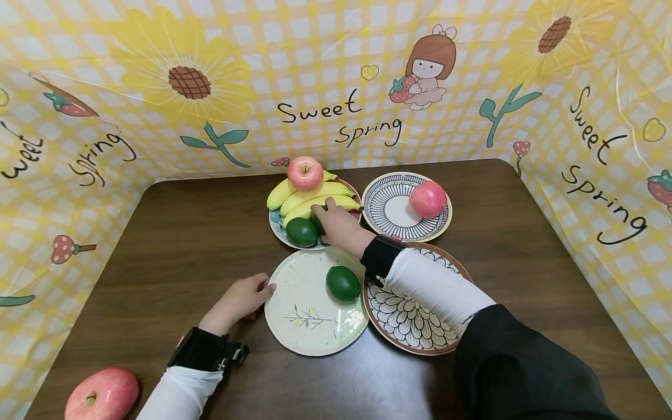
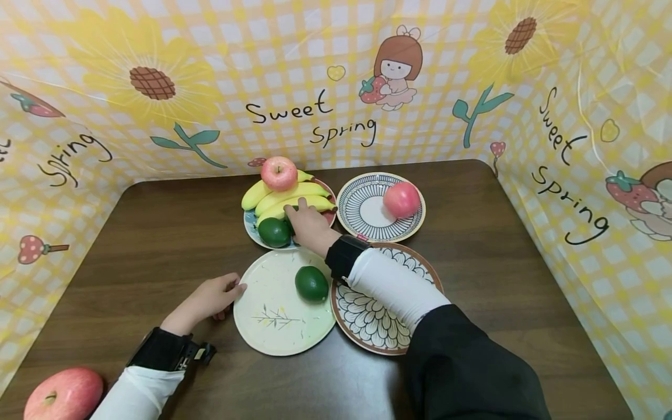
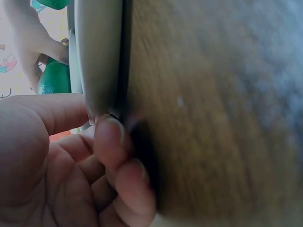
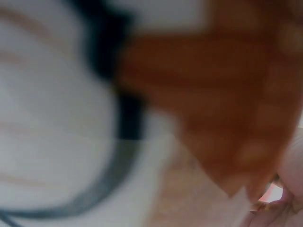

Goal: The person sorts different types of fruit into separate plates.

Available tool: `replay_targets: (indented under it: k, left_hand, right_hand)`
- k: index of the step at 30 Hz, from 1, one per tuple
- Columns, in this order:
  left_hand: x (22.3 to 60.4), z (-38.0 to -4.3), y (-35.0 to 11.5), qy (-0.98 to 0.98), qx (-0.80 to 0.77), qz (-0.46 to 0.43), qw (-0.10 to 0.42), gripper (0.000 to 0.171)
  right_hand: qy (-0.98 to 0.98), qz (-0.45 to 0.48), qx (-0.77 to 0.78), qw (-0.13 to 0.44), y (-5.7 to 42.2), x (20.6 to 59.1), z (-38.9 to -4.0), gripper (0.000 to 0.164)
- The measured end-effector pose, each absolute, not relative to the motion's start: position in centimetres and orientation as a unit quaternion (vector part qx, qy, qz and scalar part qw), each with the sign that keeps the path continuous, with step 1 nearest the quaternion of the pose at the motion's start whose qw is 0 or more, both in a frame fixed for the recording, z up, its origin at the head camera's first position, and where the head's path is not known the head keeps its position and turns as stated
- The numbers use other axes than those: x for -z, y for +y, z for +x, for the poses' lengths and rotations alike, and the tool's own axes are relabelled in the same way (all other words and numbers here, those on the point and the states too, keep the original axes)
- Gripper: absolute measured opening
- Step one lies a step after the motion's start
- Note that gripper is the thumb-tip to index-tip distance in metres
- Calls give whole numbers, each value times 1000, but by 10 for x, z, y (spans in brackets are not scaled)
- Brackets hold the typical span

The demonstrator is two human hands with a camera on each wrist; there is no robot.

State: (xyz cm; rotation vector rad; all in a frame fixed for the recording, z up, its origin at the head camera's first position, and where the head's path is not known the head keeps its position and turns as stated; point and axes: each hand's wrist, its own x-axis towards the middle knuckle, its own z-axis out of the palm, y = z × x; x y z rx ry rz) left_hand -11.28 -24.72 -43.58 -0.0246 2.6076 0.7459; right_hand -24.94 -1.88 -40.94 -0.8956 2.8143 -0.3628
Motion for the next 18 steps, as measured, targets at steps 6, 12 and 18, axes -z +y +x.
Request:
replay_targets:
  k: [6,12,18]
  left_hand:
    - [434,-113,-247,938,-272,-4,215,20]
    - [433,-115,-247,933,-279,-6,225,19]
    - [434,-115,-247,931,-280,-14,233,18]
  right_hand:
    - [944,-296,118,88,-18,409,-250,73]
    - [943,-297,119,92,-17,407,-250,73]
    - [942,-297,124,91,-15,408,-250,73]
